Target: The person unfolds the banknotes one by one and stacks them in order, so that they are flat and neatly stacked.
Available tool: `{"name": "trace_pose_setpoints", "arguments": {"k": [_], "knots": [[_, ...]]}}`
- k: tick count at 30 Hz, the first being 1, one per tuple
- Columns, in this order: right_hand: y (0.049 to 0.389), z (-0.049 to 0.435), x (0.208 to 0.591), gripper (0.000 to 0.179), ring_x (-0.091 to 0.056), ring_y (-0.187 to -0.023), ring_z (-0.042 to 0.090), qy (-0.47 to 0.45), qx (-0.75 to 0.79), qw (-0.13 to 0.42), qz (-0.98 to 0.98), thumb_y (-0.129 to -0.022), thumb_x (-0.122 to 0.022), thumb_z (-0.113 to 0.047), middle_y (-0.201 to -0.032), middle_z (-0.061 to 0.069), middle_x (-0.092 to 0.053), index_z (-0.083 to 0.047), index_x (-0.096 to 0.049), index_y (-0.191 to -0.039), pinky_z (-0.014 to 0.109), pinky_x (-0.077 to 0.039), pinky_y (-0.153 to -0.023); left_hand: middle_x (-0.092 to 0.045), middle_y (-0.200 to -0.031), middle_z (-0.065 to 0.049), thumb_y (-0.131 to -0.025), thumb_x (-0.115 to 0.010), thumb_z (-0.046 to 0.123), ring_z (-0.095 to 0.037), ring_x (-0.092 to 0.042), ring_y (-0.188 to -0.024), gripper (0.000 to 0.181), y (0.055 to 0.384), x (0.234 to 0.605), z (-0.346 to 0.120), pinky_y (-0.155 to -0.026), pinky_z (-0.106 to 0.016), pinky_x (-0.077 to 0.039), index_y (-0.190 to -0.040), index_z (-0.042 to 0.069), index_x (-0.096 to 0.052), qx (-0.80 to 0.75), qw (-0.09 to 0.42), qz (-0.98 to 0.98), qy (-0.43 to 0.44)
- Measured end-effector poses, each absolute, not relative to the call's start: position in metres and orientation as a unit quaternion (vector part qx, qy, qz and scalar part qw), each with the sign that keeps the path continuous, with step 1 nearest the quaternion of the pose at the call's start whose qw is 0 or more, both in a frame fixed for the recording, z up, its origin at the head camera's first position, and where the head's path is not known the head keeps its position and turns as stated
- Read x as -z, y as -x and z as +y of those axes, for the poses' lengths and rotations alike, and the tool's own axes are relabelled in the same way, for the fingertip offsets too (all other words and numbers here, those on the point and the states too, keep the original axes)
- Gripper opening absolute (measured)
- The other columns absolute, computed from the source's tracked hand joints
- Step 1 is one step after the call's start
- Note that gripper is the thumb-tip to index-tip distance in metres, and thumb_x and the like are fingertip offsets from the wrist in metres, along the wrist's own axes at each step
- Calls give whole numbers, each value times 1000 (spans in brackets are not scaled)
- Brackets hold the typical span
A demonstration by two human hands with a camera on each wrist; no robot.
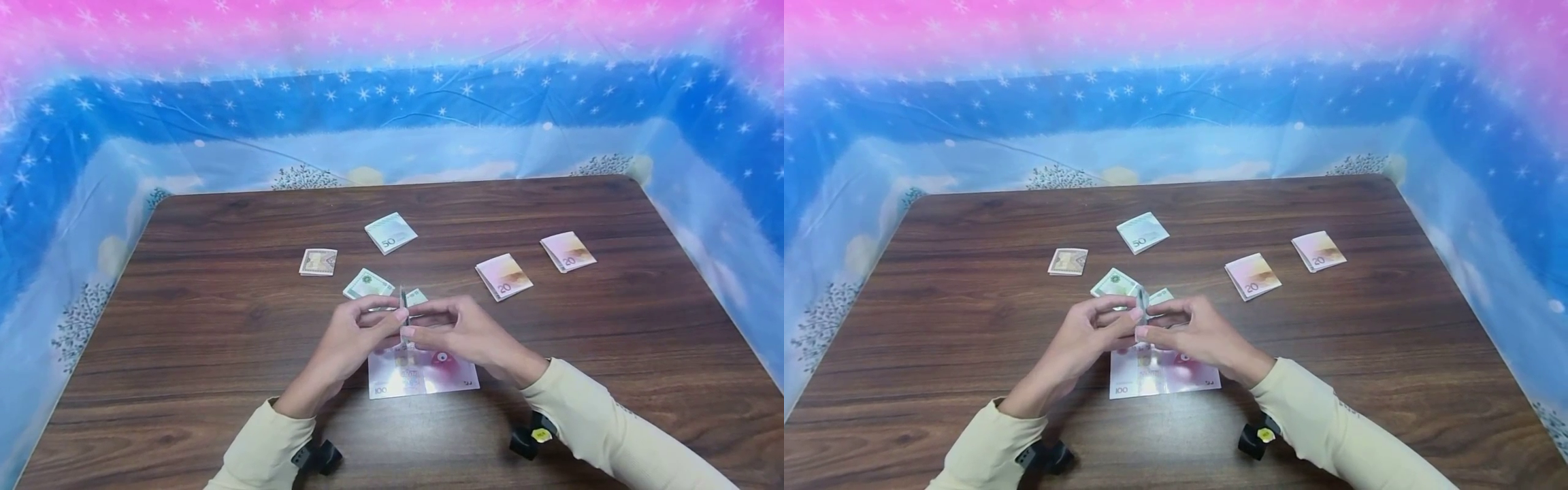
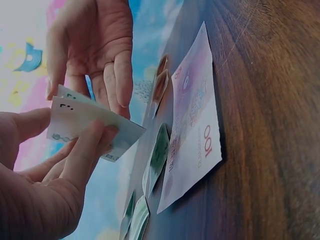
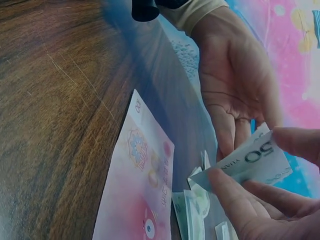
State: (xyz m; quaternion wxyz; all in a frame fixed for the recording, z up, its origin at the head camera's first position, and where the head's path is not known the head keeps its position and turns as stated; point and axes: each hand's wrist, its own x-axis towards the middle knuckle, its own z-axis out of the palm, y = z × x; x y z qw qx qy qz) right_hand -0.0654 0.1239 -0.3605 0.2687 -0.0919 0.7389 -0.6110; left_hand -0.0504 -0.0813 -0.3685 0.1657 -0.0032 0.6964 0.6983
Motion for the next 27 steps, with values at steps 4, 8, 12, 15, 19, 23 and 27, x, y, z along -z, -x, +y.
{"name": "trace_pose_setpoints", "arguments": {"k": [4, 8, 12, 15, 19, 23, 27], "knots": [[66, 125, 358, 51, -70, -105, 29, 81, 611, 273, 739, -92, -74, -17, -121, 19, -69, 5, -58, -136, 46, -59, -87, -71, -117, -21, -96, -69, 16, -29, -73, -99, 40, 50, 367, -81, -90, -42, -59, -133, 1, -61, -686, 160, 710, 6], [66, 128, 358, 54, -71, -100, 30, 65, 620, 272, 733, -90, -67, -5, -118, 24, -69, 11, -50, -139, 45, -59, -88, -72, -115, -22, -95, -63, 6, -26, -74, -91, 38, 49, 366, -81, -84, -35, -60, -133, -2, -60, -685, 150, 713, 12], [67, 131, 358, 52, -71, -94, 34, 70, 630, 266, 726, -86, -60, 1, -113, 26, -70, 13, -51, -137, 49, -59, -86, -73, -110, -23, -93, -61, 1, -16, -70, -77, 38, 49, 364, -81, -70, -29, -56, -130, -3, -60, -680, 142, 719, 16], [68, 134, 359, 50, -71, -93, 31, 80, 628, 255, 731, -85, -59, 2, -112, 24, -70, 13, -53, -134, 50, -59, -86, -72, -111, -23, -92, -63, 0, -15, -68, -76, 39, 49, 364, -82, -65, -30, -55, -131, -3, -60, -675, 134, 725, 20], [70, 139, 359, 49, -69, -94, 24, 89, 621, 236, 742, -86, -59, 3, -113, 23, -69, 14, -54, -133, 48, -59, -88, -71, -112, -25, -92, -65, -1, -21, -72, -86, 39, 49, 365, -85, -69, -31, -59, -131, -3, -60, -673, 124, 729, 25], [72, 143, 360, 47, -69, -94, 22, 89, 618, 229, 747, -87, -58, 3, -114, 24, -69, 14, -55, -132, 46, -59, -87, -72, -109, -26, -92, -65, -1, -23, -72, -90, 38, 49, 365, -87, -74, -31, -60, -130, -4, -60, -671, 121, 731, 25], [73, 148, 361, 46, -69, -94, 20, 84, 612, 226, 753, -87, -59, 4, -114, 23, -70, 12, -55, -132, 36, -59, -84, -72, -108, -25, -93, -66, 0, -23, -72, -91, 39, 48, 366, -89, -77, -33, -61, -131, -5, -59, -665, 115, 738, 27]]}}
